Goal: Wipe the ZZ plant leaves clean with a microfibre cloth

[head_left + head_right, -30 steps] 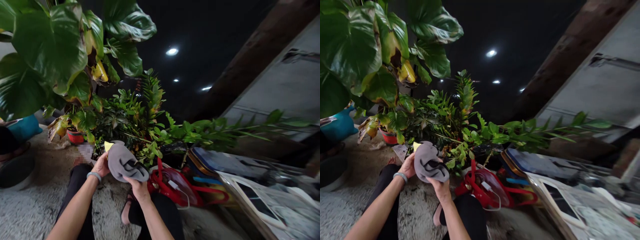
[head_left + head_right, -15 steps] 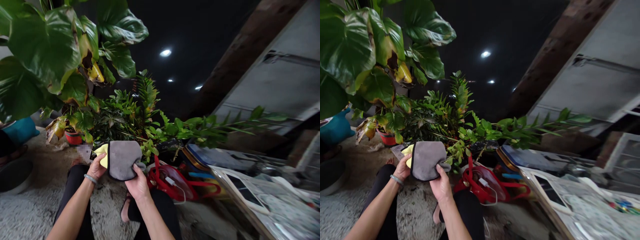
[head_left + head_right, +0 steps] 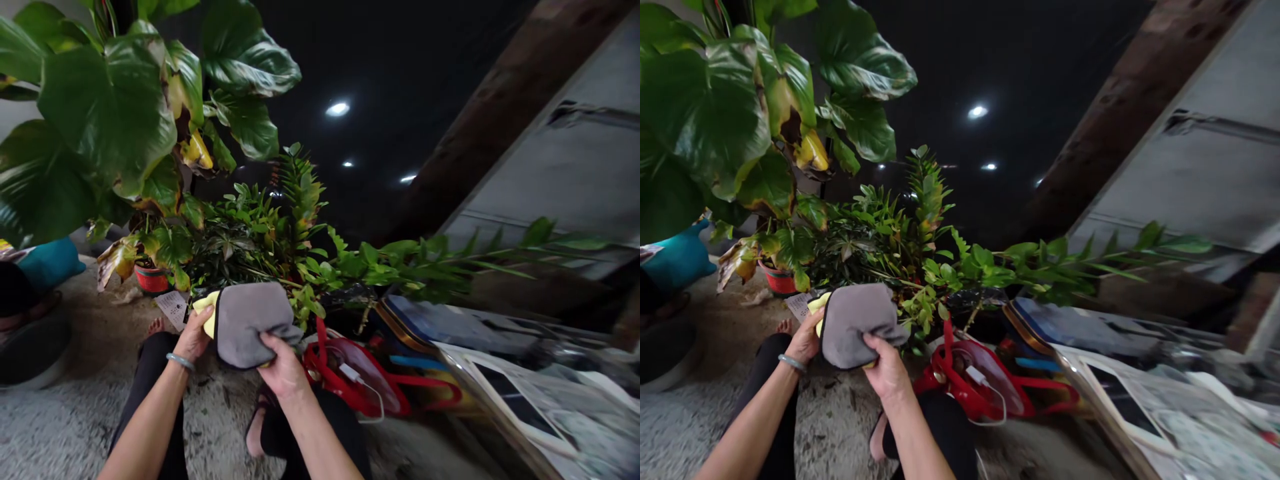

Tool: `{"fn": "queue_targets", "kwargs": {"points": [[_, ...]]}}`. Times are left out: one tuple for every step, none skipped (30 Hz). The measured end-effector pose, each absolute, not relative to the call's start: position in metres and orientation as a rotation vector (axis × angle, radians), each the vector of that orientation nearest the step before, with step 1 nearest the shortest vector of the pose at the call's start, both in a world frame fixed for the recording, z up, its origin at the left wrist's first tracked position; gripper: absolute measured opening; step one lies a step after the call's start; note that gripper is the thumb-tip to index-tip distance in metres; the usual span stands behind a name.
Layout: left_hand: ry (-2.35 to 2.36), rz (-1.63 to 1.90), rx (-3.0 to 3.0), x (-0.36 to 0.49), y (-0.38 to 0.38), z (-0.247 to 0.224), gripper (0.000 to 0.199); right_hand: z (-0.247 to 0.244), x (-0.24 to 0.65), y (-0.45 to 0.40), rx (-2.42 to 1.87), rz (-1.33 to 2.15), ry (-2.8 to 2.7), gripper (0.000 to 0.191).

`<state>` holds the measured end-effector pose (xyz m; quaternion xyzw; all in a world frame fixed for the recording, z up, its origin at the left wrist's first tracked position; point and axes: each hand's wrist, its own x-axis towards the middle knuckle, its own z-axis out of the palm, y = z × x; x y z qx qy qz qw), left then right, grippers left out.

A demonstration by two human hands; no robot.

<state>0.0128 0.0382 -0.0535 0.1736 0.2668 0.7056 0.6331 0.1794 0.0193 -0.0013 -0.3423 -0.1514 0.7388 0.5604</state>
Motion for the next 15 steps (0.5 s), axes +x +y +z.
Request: {"fn": "queue_targets", "kwargs": {"points": [[0.591,1.616,0.384,0.01,0.041,-0.056,0.037,0.015,0.18,0.027,-0.754,1.698,-0.369,0.034],[0.573,1.614,0.371,0.006,0.043,-0.058,0.035,0.033,0.181,0.036,-0.683,1.641,-0.388,0.032],[0.568,1.61,0.358,0.003,0.045,-0.059,0.033,0.051,0.181,0.046,-0.603,1.576,-0.411,0.029],[0.581,1.608,0.341,0.0,0.047,-0.061,0.031,0.069,0.18,0.057,-0.52,1.513,-0.441,0.027],[0.614,1.613,0.317,-0.003,0.05,-0.062,0.029,0.082,0.177,0.067,-0.457,1.463,-0.472,0.025],[0.666,1.629,0.277,-0.005,0.053,-0.064,0.028,0.091,0.173,0.076,-0.421,1.43,-0.502,0.025],[0.726,1.654,0.228,-0.006,0.056,-0.066,0.026,0.094,0.167,0.082,-0.422,1.417,-0.516,0.026],[0.782,1.675,0.18,-0.007,0.059,-0.067,0.023,0.09,0.16,0.084,-0.463,1.43,-0.51,0.027],[0.823,1.688,0.139,-0.007,0.062,-0.069,0.02,0.081,0.152,0.083,-0.545,1.469,-0.487,0.028],[0.838,1.695,0.105,-0.007,0.065,-0.071,0.017,0.068,0.145,0.078,-0.652,1.529,-0.452,0.027],[0.828,1.701,0.082,-0.006,0.069,-0.072,0.014,0.052,0.139,0.07,-0.77,1.592,-0.404,0.025],[0.8,1.708,0.069,-0.005,0.071,-0.072,0.012,0.037,0.136,0.061,-0.885,1.662,-0.374,0.023],[0.761,1.719,0.063,-0.004,0.074,-0.072,0.012,0.025,0.136,0.05,-0.948,1.698,-0.362,0.021],[0.724,1.735,0.054,-0.002,0.076,-0.072,0.014,0.019,0.138,0.042,-0.981,1.718,-0.359,0.021],[0.69,1.75,0.052,-0.002,0.077,-0.071,0.017,0.018,0.143,0.035,-0.978,1.714,-0.363,0.022]]}}
